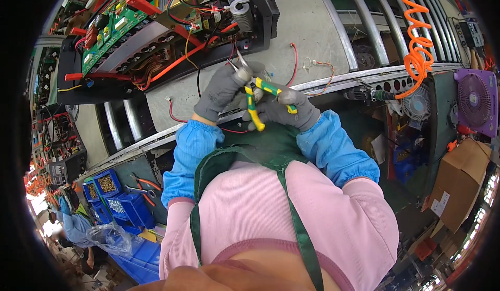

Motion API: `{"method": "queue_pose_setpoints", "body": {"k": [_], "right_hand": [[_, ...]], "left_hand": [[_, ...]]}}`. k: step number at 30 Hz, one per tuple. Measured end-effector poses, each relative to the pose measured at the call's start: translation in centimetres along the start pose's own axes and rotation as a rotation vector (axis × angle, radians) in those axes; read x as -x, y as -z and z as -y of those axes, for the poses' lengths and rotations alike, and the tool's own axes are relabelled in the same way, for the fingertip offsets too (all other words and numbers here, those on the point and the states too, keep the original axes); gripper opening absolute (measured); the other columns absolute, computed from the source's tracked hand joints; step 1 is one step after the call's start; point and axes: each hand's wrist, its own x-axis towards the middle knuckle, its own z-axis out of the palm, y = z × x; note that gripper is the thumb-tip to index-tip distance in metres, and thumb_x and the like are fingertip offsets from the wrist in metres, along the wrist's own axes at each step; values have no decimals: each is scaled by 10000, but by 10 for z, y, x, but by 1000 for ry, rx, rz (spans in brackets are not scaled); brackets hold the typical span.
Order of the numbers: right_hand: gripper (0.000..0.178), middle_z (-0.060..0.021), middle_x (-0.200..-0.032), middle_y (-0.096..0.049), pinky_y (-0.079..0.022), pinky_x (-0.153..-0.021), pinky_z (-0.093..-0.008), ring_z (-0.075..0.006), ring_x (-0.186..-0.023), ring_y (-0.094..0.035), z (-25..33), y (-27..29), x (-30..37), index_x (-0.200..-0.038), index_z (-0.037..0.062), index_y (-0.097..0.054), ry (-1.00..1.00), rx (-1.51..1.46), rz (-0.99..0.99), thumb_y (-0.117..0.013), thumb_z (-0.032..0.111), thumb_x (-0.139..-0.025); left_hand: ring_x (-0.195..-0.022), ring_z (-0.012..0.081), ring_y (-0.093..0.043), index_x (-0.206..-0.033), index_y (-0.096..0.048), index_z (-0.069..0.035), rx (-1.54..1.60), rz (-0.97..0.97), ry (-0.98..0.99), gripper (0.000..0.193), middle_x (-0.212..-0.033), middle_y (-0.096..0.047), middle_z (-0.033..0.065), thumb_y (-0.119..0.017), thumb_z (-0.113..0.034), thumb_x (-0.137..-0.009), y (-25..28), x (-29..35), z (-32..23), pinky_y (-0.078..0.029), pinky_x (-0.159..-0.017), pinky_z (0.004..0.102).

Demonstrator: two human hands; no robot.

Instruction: Assembling and wiring internal components of an electronic device on a factory production line.

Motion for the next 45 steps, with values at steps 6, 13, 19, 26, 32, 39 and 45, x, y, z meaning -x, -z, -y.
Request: {"method": "queue_pose_setpoints", "body": {"k": [6, 13, 19, 26, 32, 39, 45], "right_hand": [[463, -126, -1078, -587, -506, -839, -399, -288, -931, -649, 36, -28, 9, -1097, 33, -576, -14, 639, -464, -730, 277, -734], [418, -157, -1090, -596, -472, -862, -379, -324, -983, -584, 45, -10, 28, -998, 6, -637, 75, 1949, -777, -727, 274, -690], [389, -153, -1101, -601, -491, -853, -420, -337, -1016, -582, 49, -18, 9, -972, 39, -661, 27, 2113, -588, -744, 267, -667], [407, -116, -1148, -584, -496, -855, -422, -334, -1046, -570, 33, -28, -27, -977, 69, -659, -202, 2403, -601, -761, 288, -649], [438, -83, -1104, -580, -495, -837, -453, -299, -1031, -573, 36, -22, -39, -1089, 133, -643, 97, 2578, -513, -731, 291, -690], [303, -139, -981, -665, -553, -687, -417, -340, -831, -667, 47, -23, -130, -1155, 99, -559, 249, 2812, -479, -574, 148, -857], [225, -176, -920, -679, -558, -674, -443, -347, -825, -689, 52, -16, -166, -1016, 40, -590, -43, 2930, -460, -560, 60, -794]], "left_hand": [[-782, 236, -674, -1067, -659, -71, -781, -698, -406, 275, -883, -686, 98, -610, -277, -892, 30, -38, 3, -523, -702, 371], [-878, 309, -658, -1031, -677, -171, -1389, -766, -135, 231, -924, -683, 107, -568, -288, -865, 29, -63, 0, -518, -747, 441], [-867, 304, -665, -998, -675, -184, -1399, -815, -126, 214, -917, -685, 97, -576, -292, -843, 32, -67, 6, -525, -740, 434], [-855, 343, -648, -982, -681, -174, -1307, -844, -182, 254, -892, -674, 136, -555, -370, -878, 34, -71, 12, -504, -727, 451], [-866, 348, -645, -975, -677, -137, -1200, -727, -223, 259, -888, -671, 161, -566, -348, -875, 44, -63, 9, -499, -751, 456], [-873, 361, -622, -965, -687, -115, -1117, -824, -371, 242, -887, -653, 188, -588, -307, -857, 42, -42, 28, -490, -765, 466], [-903, 354, -627, -895, -682, -94, -1028, -670, -316, 273, -904, -660, 170, -569, -341, -872, 59, -35, 28, -492, -775, 464]]}}
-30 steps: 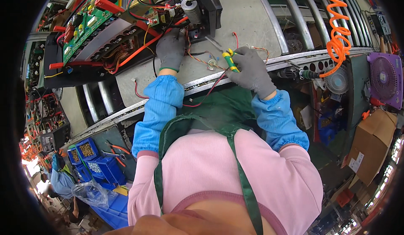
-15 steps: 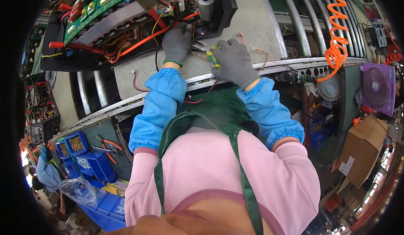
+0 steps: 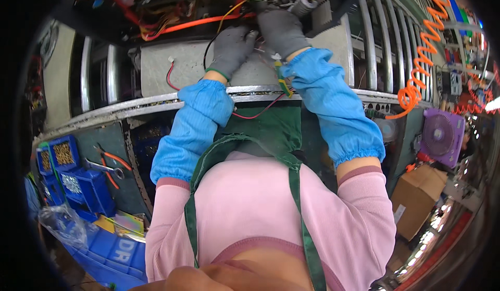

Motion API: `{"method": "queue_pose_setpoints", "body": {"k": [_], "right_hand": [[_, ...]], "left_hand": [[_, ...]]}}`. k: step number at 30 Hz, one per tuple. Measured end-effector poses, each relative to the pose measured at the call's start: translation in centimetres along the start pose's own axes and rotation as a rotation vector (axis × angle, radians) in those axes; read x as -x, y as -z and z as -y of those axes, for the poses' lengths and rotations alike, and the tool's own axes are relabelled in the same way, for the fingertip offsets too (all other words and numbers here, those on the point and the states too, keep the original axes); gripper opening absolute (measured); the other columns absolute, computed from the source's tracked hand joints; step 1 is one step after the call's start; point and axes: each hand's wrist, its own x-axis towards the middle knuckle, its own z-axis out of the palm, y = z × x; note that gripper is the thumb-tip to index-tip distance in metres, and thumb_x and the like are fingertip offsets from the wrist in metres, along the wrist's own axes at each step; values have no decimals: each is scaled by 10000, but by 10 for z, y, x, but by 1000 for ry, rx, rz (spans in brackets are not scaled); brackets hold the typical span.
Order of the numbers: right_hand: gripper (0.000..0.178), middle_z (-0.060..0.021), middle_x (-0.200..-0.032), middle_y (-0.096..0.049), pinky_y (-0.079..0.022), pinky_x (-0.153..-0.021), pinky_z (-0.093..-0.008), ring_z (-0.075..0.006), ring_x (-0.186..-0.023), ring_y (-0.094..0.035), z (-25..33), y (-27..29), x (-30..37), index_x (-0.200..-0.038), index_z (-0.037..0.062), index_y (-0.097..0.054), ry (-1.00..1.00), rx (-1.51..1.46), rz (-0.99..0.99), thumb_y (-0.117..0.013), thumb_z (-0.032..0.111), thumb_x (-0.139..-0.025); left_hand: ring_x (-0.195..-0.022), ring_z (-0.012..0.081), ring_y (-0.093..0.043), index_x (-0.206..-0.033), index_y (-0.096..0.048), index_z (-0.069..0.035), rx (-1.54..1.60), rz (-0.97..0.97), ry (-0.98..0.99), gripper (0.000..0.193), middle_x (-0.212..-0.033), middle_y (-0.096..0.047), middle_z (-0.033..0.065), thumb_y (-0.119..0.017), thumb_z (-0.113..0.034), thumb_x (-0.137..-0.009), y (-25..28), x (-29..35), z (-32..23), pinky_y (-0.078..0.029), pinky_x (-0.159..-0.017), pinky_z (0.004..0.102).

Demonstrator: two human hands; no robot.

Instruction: Assembling and wiring internal components of an electronic device on a factory production line.

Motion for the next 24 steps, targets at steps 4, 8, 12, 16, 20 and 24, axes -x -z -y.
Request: {"method": "queue_pose_setpoints", "body": {"k": [4, 8, 12, 16, 20, 24], "right_hand": [[190, -196, -878, -676, -551, -668, -460, -369, -795, -679, -5, -1, 1, -975, 36, -614, 76, 56, 19, -550, 92, -805], [194, -220, -865, -666, -541, -681, -474, -393, -811, -666, -3, -1, -14, -974, 22, -613, 58, 98, 102, -556, 127, -821], [262, -224, -893, -666, -530, -716, -482, -394, -837, -660, -3, -3, -27, -995, 16, -631, 76, 105, 146, -566, 226, -854], [300, -223, -952, -663, -525, -756, -482, -396, -885, -653, 5, 5, -33, -1020, 32, -643, 35, 156, 242, -561, 276, -865], [313, -217, -999, -661, -519, -792, -483, -390, -932, -645, 12, 11, -33, -1049, 66, -655, -38, 202, 319, -559, 303, -869], [338, -217, -1003, -663, -522, -795, -481, -383, -932, -648, 14, 15, -33, -1058, 72, -664, 3, 209, 330, -579, 323, -849]], "left_hand": [[-905, 347, -631, -954, -697, -110, 48, 78, 16, 302, -916, -674, 160, -557, -367, -882, 1, -3, 3, -492, -796, 460], [-928, 346, -624, -961, -687, -86, 113, 151, 35, 310, -951, -669, 159, -550, -356, -892, 10, 0, 4, -491, -813, 459], [-954, 346, -617, -983, -683, -94, 184, 168, 50, 297, -996, -663, 151, -552, -343, -889, 10, 0, 5, -493, -829, 458], [-952, 352, -619, -970, -681, -93, 241, 169, 60, 288, -998, -662, 150, -553, -336, -886, 8, -1, 9, -494, -830, 460], [-947, 357, -621, -963, -681, -91, 277, 157, 60, 281, -995, -661, 162, -548, -328, -891, 4, -1, 11, -494, -828, 465], [-956, 357, -621, -958, -677, -84, 291, 176, 68, 288, -989, -661, 168, -538, -331, -901, 8, 0, 13, -494, -837, 464]]}}
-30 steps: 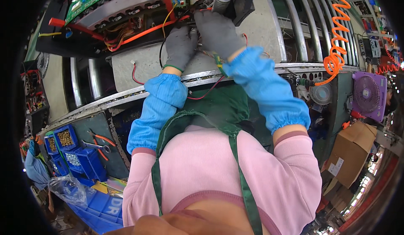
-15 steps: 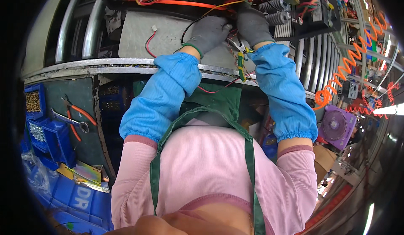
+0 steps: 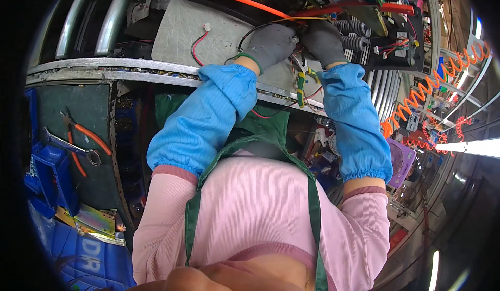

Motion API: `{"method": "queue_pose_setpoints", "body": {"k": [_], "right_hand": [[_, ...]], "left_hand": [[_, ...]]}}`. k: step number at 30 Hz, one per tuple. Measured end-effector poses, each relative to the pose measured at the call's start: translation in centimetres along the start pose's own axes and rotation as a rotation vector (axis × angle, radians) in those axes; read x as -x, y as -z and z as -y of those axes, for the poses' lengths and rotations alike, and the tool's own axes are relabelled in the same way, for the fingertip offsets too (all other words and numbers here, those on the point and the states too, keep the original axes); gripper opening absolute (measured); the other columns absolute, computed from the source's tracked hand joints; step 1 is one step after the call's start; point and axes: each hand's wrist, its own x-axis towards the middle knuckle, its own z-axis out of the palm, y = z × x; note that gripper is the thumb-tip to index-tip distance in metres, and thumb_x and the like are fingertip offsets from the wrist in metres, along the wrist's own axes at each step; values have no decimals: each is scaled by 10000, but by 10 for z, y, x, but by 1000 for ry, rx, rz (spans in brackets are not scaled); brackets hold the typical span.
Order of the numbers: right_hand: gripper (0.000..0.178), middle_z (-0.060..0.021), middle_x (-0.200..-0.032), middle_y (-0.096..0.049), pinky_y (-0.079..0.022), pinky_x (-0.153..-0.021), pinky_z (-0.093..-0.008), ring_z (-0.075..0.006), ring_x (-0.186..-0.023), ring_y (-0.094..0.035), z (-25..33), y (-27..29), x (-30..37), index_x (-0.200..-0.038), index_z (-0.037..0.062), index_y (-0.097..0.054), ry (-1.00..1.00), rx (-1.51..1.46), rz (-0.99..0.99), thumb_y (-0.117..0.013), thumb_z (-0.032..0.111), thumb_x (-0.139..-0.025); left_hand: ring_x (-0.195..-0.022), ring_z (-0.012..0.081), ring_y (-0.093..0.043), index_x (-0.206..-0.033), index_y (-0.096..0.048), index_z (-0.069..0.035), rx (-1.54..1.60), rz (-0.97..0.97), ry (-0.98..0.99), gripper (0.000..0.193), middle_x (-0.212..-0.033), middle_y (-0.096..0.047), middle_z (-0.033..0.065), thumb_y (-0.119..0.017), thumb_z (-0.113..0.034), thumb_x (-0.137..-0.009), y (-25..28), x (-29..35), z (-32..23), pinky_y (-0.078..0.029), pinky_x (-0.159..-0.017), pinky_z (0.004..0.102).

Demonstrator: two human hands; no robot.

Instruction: Assembling and wiring internal components of an electronic device on a factory production line.

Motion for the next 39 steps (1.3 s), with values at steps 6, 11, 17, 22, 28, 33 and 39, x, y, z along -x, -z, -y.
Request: {"method": "queue_pose_setpoints", "body": {"k": [6, 11, 17, 22, 28, 33, 39], "right_hand": [[341, -213, -990, -668, -529, -786, -473, -380, -914, -655, -2, -2, -2, -1042, 81, -681, -12, 14, -11, -604, 320, -811], [345, -210, -988, -669, -532, -784, -469, -380, -913, -655, 0, -4, -1, -1044, 73, -678, -27, 13, -3, -607, 317, -809], [323, -210, -963, -669, -530, -772, -473, -392, -898, -650, 0, -9, -6, -1024, 56, -673, -44, -25, -52, -597, 298, -825], [309, -214, -935, -668, -527, -758, -478, -401, -869, -652, -3, -12, -2, -995, 46, -670, 7, -32, -51, -593, 294, -829], [307, -211, -915, -670, -530, -738, -472, -394, -854, -657, -1, -11, -2, -977, 51, -671, -29, 46, 7, -572, 300, -828], [329, -216, -955, -669, -529, -769, -473, -392, -893, -654, 2, -9, -3, -1003, 52, -671, 15, 8, -90, -579, 311, -822], [391, -232, -974, -662, -521, -767, -480, -399, -907, -647, -11, 12, 11, -1024, 54, -666, -27, -38, 92, -606, 378, -814]], "left_hand": [[-964, 356, -619, -957, -668, -76, 23, 30, -1, 299, -986, -660, 169, -528, -336, -911, 2, 1, 0, -490, -849, 458], [-961, 356, -619, -950, -665, -74, 25, 49, 15, 298, -986, -658, 171, -522, -334, -916, 8, 3, -2, -490, -847, 459], [-962, 358, -619, -964, -665, -75, 11, 47, 21, 299, -996, -657, 172, -526, -335, -914, 6, 0, -2, -489, -844, 464], [-969, 358, -619, -969, -663, -77, 30, 51, 18, 299, -1012, -658, 171, -524, -335, -914, 6, 1, -2, -491, -847, 462], [-976, 360, -618, -983, -661, -77, 27, 55, 5, 306, -1021, -656, 172, -514, -337, -917, 9, 3, -2, -492, -850, 465], [-973, 363, -617, -988, -657, -74, 30, 68, 26, 310, -1027, -654, 174, -511, -339, -919, 10, 2, -2, -493, -845, 467], [-955, 359, -620, -1006, -662, -81, 82, 82, 36, 308, -1010, -658, 171, -514, -336, -916, 6, 3, -3, -494, -833, 460]]}}
